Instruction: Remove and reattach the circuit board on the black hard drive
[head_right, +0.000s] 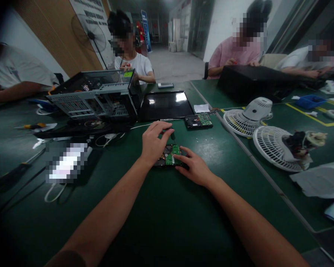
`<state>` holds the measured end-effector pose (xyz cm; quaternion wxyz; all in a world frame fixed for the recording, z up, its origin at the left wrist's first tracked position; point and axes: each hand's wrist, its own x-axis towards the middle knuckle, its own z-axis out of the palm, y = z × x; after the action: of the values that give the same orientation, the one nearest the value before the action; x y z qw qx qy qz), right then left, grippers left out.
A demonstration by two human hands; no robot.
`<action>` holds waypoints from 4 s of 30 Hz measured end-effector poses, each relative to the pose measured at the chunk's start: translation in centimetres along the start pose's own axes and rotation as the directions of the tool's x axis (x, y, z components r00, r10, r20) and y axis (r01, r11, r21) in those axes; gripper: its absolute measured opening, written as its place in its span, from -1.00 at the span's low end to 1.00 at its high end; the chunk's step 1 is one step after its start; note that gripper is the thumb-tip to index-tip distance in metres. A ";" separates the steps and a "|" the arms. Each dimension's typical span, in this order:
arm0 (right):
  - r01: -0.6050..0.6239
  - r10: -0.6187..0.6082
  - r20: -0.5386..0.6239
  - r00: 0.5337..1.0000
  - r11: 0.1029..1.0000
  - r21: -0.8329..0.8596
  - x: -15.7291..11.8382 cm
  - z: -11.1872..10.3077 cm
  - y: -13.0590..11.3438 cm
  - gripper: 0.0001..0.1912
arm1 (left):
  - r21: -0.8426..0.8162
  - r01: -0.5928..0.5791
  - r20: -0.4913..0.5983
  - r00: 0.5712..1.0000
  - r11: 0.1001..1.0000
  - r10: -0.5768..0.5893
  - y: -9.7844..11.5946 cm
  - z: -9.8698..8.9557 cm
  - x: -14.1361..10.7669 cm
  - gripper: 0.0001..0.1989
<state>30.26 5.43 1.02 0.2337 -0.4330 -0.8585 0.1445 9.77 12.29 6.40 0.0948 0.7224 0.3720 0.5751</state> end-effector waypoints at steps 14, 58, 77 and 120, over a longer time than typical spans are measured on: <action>-0.006 0.006 0.002 1.000 1.000 -0.012 0.0 -0.1 0.0 -0.54 | -0.011 -0.026 0.016 1.000 1.000 0.026 -0.5 0.2 -0.1 -0.82; -0.003 0.003 -0.002 1.000 1.000 0.004 -0.1 0.1 0.1 -0.54 | 0.015 -0.049 -0.008 0.999 0.999 0.049 0.0 -0.1 0.2 -0.84; 0.008 -0.008 -0.011 1.000 1.000 0.004 -0.1 0.0 0.2 -0.52 | 0.033 -0.053 -0.014 0.998 0.998 0.054 0.4 -0.1 0.1 -0.88; 0.002 -0.003 -0.010 1.000 1.000 -0.010 0.0 0.0 0.1 -0.54 | -0.024 -0.047 0.060 0.997 0.999 0.048 -0.3 0.4 -0.3 -0.77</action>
<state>30.33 5.48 0.91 0.2361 -0.4338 -0.8585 0.1378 10.00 12.39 5.89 0.1006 0.7469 0.3451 0.5594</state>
